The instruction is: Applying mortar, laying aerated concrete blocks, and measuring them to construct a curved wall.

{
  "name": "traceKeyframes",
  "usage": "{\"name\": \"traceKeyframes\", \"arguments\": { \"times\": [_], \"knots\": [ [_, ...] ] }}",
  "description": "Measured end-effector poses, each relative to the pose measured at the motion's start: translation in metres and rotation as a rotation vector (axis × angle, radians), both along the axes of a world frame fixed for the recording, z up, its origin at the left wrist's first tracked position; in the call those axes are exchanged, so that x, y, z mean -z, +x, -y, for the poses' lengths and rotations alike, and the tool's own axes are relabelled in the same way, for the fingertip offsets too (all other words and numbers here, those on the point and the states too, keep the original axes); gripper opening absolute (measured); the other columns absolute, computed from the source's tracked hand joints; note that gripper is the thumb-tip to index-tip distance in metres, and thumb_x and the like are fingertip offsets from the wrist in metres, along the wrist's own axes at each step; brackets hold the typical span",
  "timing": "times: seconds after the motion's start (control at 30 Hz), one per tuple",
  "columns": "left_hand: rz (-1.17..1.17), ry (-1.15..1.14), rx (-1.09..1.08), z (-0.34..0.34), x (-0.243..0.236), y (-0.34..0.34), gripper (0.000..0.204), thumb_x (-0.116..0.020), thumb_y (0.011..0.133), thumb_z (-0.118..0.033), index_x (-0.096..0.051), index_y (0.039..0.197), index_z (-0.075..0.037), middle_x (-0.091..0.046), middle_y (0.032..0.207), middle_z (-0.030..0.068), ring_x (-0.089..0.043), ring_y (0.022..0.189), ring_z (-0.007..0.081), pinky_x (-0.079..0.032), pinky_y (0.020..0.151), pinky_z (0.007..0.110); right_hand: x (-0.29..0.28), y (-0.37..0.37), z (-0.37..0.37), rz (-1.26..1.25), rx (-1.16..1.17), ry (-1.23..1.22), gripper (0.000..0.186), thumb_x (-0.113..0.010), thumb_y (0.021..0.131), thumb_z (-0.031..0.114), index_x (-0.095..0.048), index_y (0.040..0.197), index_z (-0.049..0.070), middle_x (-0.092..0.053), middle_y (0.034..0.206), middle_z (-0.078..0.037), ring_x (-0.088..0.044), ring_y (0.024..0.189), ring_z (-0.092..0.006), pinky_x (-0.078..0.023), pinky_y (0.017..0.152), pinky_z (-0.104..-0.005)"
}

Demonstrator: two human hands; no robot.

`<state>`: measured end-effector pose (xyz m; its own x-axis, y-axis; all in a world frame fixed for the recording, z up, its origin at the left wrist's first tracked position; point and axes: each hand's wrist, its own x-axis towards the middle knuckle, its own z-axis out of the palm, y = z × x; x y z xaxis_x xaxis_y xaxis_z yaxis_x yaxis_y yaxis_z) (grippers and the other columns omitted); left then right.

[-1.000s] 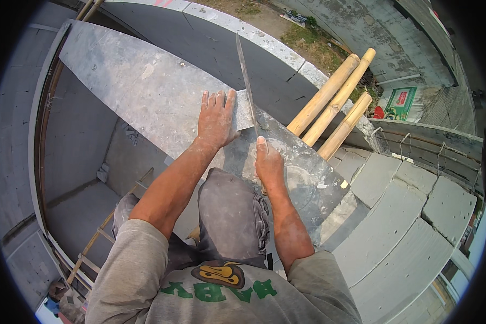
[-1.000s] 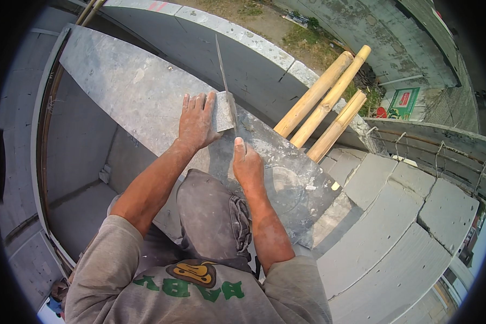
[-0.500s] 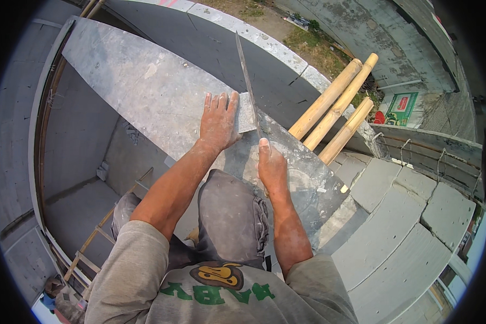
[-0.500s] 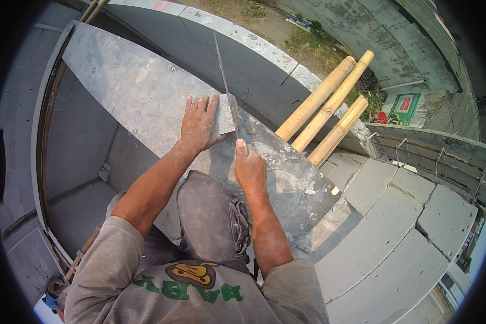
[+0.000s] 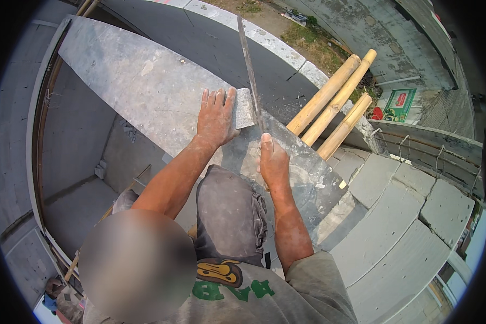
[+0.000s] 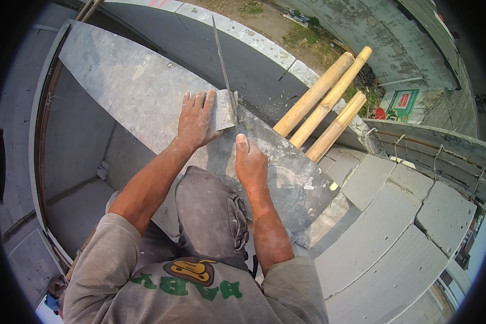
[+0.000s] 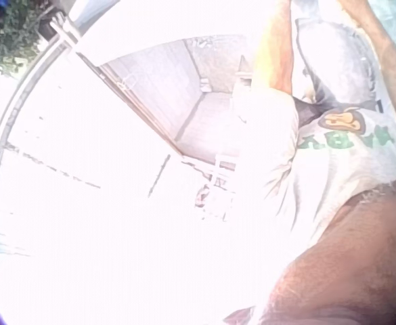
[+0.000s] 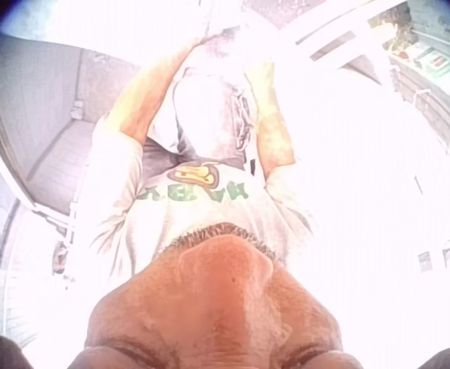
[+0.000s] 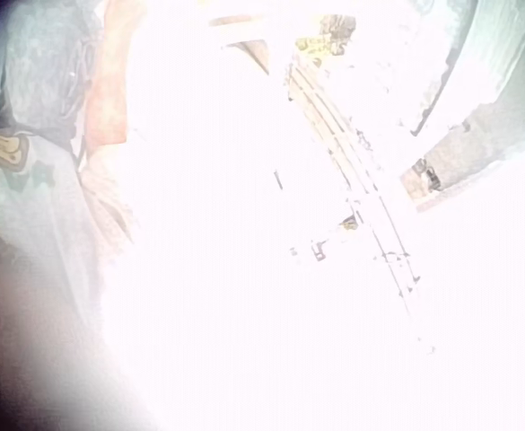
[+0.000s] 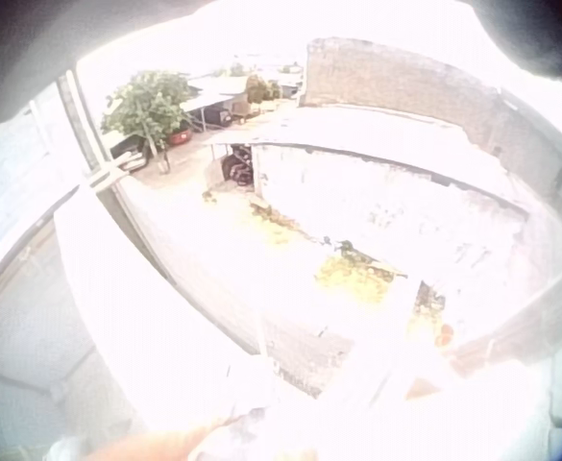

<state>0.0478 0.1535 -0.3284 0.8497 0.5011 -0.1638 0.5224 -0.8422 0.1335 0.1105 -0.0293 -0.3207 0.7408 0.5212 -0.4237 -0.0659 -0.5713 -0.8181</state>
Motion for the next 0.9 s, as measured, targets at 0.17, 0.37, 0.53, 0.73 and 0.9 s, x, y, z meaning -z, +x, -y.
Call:
{"name": "traceKeyframes", "arguments": {
  "times": [0.17,0.37,0.53,0.73,0.9],
  "knots": [
    [0.014,0.010,-0.002,0.001,0.003,-0.001,0.114,-0.092,0.059,-0.038,-0.032,0.150,-0.004,-0.046,0.138,0.0198,-0.042,0.134,0.0347,-0.022,0.121,0.053,-0.011,0.002,0.007,-0.025,0.099,0.242,0.061,-0.041,0.104,0.052,-0.063,0.091,-0.003,-0.057,0.064,-0.006,-0.059,0.053,-0.0149,-0.046,0.045,-0.0292],
    [0.029,0.014,0.000,0.001,0.002,0.000,0.113,-0.091,0.060,-0.038,-0.033,0.149,-0.003,-0.046,0.137,0.0197,-0.043,0.134,0.0343,-0.022,0.121,0.053,-0.009,0.010,-0.008,-0.273,-0.017,-0.215,0.064,-0.041,0.102,0.056,-0.065,0.094,-0.003,-0.062,0.068,-0.016,-0.067,0.058,-0.0265,-0.052,0.058,-0.0408],
    [0.032,0.020,0.006,0.001,0.003,-0.002,0.111,-0.091,0.060,-0.038,-0.034,0.149,-0.003,-0.046,0.137,0.0198,-0.043,0.133,0.0344,-0.023,0.121,0.053,-0.020,0.010,0.005,-0.054,0.100,0.305,0.064,-0.040,0.103,0.056,-0.064,0.093,-0.002,-0.058,0.064,-0.004,-0.058,0.054,-0.0123,-0.044,0.045,-0.0274],
    [0.031,0.032,0.003,0.001,0.001,0.000,0.112,-0.091,0.059,-0.038,-0.034,0.149,-0.003,-0.046,0.138,0.0199,-0.043,0.133,0.0349,-0.023,0.121,0.052,-0.010,0.018,-0.012,-0.268,0.001,-0.246,0.062,-0.042,0.102,0.053,-0.065,0.085,-0.002,-0.056,0.058,-0.012,-0.063,0.052,-0.0244,-0.052,0.053,-0.0387],
    [-0.008,0.009,-0.006,0.001,0.002,0.000,0.110,-0.089,0.062,-0.037,-0.031,0.151,-0.005,-0.045,0.140,0.0192,-0.041,0.136,0.0331,-0.020,0.122,0.050,-0.015,0.023,0.006,-0.158,0.085,0.191,0.065,-0.040,0.103,0.057,-0.063,0.087,-0.002,-0.058,0.061,-0.006,-0.058,0.048,-0.0150,-0.043,0.043,-0.0304]
  ]
}}
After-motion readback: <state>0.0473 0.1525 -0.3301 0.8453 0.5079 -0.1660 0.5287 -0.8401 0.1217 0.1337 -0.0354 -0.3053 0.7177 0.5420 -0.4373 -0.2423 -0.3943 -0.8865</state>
